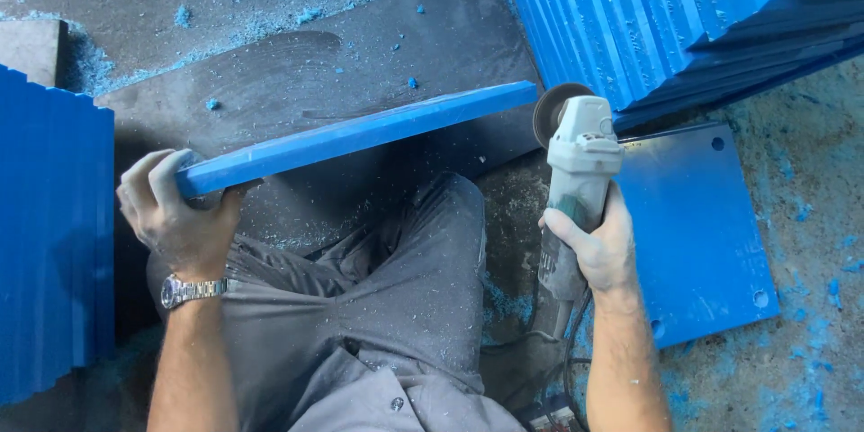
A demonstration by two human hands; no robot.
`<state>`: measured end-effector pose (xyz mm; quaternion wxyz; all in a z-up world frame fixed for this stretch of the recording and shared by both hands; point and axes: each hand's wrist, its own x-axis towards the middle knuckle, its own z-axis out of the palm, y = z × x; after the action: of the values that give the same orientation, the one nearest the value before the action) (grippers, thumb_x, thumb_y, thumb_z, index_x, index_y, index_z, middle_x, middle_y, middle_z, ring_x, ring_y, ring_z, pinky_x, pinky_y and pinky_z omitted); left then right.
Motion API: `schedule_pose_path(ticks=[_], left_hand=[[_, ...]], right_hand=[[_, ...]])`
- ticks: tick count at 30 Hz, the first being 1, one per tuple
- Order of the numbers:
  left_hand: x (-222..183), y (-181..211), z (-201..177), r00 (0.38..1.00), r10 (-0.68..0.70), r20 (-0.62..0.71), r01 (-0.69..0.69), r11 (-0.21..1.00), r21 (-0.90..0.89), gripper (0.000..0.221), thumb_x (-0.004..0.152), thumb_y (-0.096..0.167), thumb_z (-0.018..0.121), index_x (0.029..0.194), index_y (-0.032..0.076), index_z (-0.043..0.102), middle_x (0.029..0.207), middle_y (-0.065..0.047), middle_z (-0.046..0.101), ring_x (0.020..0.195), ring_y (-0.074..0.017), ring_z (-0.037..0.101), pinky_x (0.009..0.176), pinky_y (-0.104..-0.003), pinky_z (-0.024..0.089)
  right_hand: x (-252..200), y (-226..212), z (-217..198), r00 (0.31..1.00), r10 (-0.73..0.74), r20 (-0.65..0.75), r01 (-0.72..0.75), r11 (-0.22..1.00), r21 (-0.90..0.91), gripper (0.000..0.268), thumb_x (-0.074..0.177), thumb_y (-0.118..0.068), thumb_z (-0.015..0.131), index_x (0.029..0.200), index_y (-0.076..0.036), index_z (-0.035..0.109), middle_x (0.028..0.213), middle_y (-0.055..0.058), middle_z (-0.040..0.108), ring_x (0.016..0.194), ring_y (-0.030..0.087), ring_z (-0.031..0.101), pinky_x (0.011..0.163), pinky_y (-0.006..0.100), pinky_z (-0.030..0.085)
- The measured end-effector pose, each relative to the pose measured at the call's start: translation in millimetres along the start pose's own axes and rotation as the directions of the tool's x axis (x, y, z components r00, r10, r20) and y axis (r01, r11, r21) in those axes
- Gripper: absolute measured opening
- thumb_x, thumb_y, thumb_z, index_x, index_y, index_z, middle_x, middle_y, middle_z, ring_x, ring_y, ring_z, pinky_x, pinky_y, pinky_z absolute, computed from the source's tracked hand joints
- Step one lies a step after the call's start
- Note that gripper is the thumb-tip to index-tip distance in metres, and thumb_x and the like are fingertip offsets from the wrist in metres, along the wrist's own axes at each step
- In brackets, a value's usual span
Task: Grinding the edges of blue plastic boards using an angle grinder and stacking them.
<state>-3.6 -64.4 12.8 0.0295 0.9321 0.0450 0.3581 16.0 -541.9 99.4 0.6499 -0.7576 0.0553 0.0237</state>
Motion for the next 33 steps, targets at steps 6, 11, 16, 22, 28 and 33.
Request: schedule_pose_path(ticks=[6, 11, 16, 22, 28, 33], left_hand=[[-11.8, -3.2, 6.3, 0.982, -0.176, 0.073, 0.187, 0.961, -0.204, 0.068, 0.078, 0.039, 0.105, 0.122, 0.013, 0.061, 0.125, -0.009, 0.056, 0.107, -0.024, 0.067, 0.084, -0.036, 0.061], [-17.1, -9.9, 14.0, 0.987, -0.153, 0.057, 0.16, 0.974, -0.162, 0.063, 0.08, 0.037, 0.1, 0.121, 0.013, 0.059, 0.126, -0.009, 0.054, 0.107, -0.0208, 0.067, 0.083, -0.032, 0.064], [-21.9, -12.1, 17.3, 0.988, -0.144, 0.055, 0.151, 0.979, -0.14, 0.06, 0.085, 0.03, 0.101, 0.125, 0.014, 0.059, 0.127, -0.008, 0.054, 0.107, -0.0187, 0.068, 0.081, -0.028, 0.064], [-22.1, -8.7, 13.5, 0.987, -0.151, 0.057, 0.159, 0.975, -0.158, 0.059, 0.085, 0.027, 0.102, 0.123, 0.014, 0.058, 0.128, -0.008, 0.053, 0.111, -0.0201, 0.065, 0.082, -0.03, 0.063], [-22.6, -5.6, 11.1, 0.984, -0.166, 0.063, 0.175, 0.964, -0.198, 0.059, 0.084, 0.026, 0.103, 0.121, 0.014, 0.058, 0.128, -0.008, 0.051, 0.114, -0.0219, 0.063, 0.084, -0.033, 0.061], [-16.6, -1.3, 3.5, 0.984, -0.164, 0.069, 0.175, 0.961, -0.212, 0.065, 0.08, 0.03, 0.105, 0.124, 0.014, 0.059, 0.127, -0.009, 0.051, 0.113, -0.024, 0.063, 0.087, -0.037, 0.06]], right_hand=[[21.6, -5.5, -3.6, 1.0, -0.025, 0.018, 0.025, 0.998, -0.053, 0.064, 0.082, -0.014, 0.079, 0.134, 0.004, 0.047, 0.103, 0.011, 0.066, 0.085, 0.02, 0.07, 0.079, 0.034, 0.06], [29.9, -6.0, -0.4, 1.0, 0.002, 0.008, -0.002, 0.998, -0.066, 0.073, 0.079, -0.022, 0.082, 0.136, 0.004, 0.045, 0.107, 0.013, 0.066, 0.089, 0.021, 0.071, 0.081, 0.036, 0.062], [31.8, -6.1, 3.2, 1.0, 0.027, -0.001, -0.027, 0.996, -0.09, 0.073, 0.079, -0.022, 0.082, 0.136, 0.003, 0.046, 0.107, 0.013, 0.066, 0.09, 0.021, 0.072, 0.081, 0.036, 0.062], [21.9, 4.9, 23.2, 0.997, -0.073, 0.019, 0.075, 0.94, -0.334, 0.072, 0.079, -0.022, 0.084, 0.137, 0.001, 0.049, 0.121, 0.014, 0.066, 0.11, 0.023, 0.065, 0.096, 0.039, 0.055], [-3.4, -14.4, 98.6, 0.987, 0.041, 0.153, 0.029, 0.903, -0.429, 0.085, 0.073, -0.029, 0.085, 0.141, 0.0, 0.042, 0.121, 0.017, 0.068, 0.11, 0.026, 0.069, 0.096, 0.04, 0.056], [-11.5, -25.3, 133.4, 0.95, 0.083, 0.3, 0.066, 0.887, -0.457, 0.095, 0.074, -0.03, 0.085, 0.148, 0.001, 0.035, 0.124, 0.021, 0.065, 0.113, 0.03, 0.068, 0.098, 0.042, 0.055]])
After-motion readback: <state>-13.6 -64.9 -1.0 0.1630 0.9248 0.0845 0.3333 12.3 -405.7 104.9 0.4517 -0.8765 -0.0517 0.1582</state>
